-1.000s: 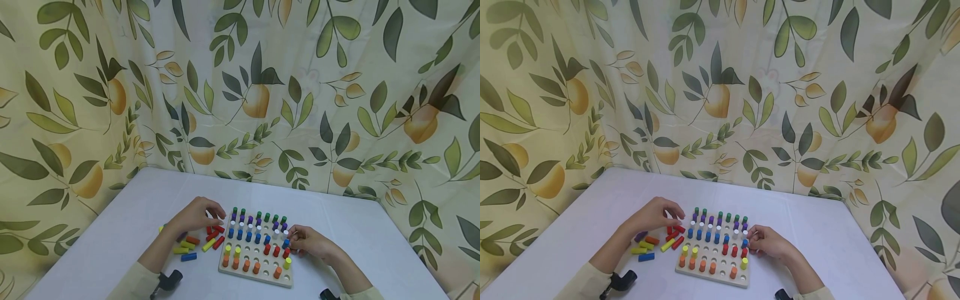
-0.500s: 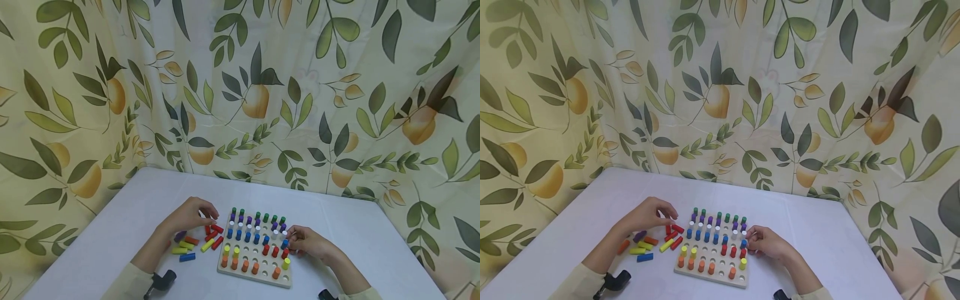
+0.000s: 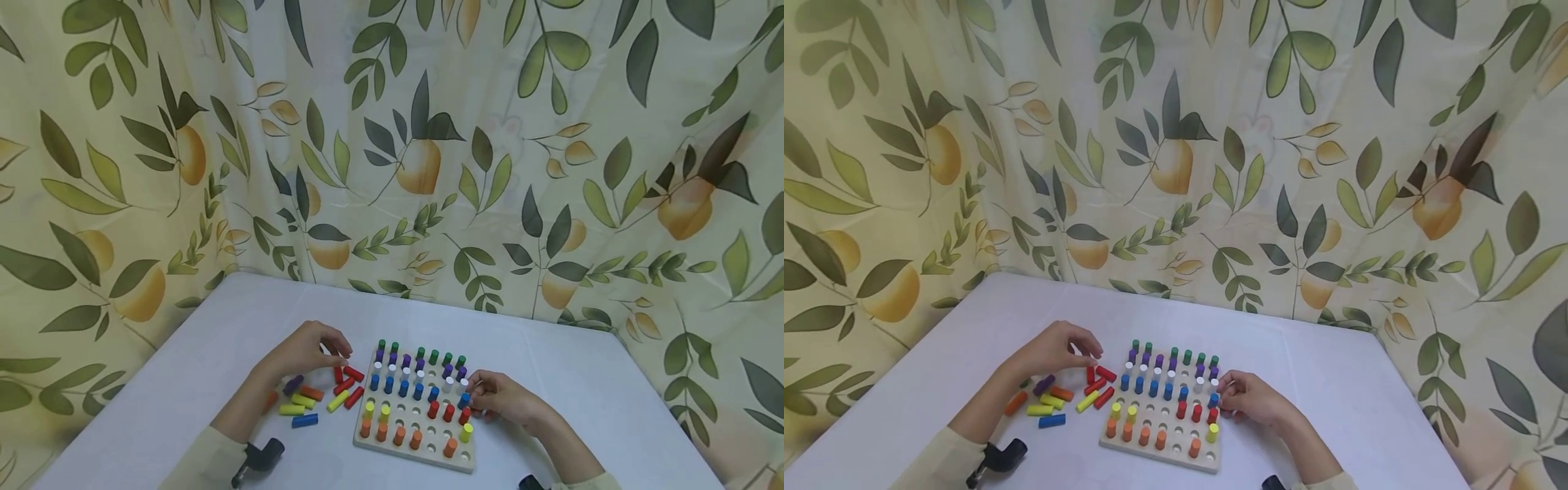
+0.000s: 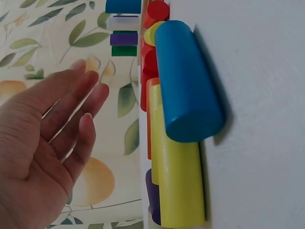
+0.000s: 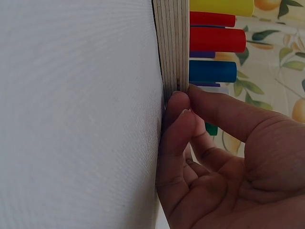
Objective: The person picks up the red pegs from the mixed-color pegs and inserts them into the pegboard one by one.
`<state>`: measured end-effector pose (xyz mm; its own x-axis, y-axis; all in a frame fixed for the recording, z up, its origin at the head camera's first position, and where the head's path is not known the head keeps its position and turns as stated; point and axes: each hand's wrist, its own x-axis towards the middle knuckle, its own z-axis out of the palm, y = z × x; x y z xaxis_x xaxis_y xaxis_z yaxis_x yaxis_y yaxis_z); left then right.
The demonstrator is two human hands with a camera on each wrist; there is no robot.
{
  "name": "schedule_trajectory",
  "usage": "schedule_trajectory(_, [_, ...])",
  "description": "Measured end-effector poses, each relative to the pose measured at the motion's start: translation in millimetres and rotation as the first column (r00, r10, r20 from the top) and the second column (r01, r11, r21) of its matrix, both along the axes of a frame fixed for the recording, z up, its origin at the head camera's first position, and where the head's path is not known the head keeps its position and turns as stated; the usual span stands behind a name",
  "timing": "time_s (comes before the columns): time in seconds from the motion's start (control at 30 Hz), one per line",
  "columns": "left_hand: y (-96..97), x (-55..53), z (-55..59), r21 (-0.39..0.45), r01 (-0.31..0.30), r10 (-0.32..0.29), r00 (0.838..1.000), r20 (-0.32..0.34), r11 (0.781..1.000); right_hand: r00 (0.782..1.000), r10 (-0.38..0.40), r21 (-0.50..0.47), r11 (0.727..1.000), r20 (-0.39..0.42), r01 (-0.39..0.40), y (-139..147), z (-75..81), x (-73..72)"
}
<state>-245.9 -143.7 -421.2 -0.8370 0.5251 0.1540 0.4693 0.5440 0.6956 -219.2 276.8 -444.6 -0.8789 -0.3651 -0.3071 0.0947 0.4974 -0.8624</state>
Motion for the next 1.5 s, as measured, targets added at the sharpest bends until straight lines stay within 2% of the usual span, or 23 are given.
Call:
schedule_trajectory(0.37, [-2.4,-2.4,-5.9,0.020,0.033,-0.033,0.999,0.007,0.999,1.000,-0.003,0.001,1.000,0.003,0.003,-2,-0.1,0.7])
schedule_trajectory(0.6, [-1.2,-6.7,-11.4,0.007,0.041,-0.041,0.997,0.059,0.999,1.000,-0.016,0.018,1.000,-0.007,0.016,-2,1.1,2.5])
schedule_trajectory(0.9, [-1.4,-6.6,-16.7,0.012,-0.010,0.009,0.990,0.140,1.000,1.000,-0.019,0.017,1.000,-0.004,0.019,-2,0.7,2.6])
schedule_trajectory(1.1, [-2.2,-5.9,-21.1,-0.006,-0.011,0.012,0.992,0.124,1.000,1.000,-0.011,0.008,1.000,0.003,0.011,-2,0.0,2.7])
schedule_trajectory(1.5, [-4.6,-6.7,-21.4,-0.031,-0.033,0.038,0.988,0.151,0.999,1.000,-0.006,0.009,1.000,0.004,0.005,-2,0.2,2.0])
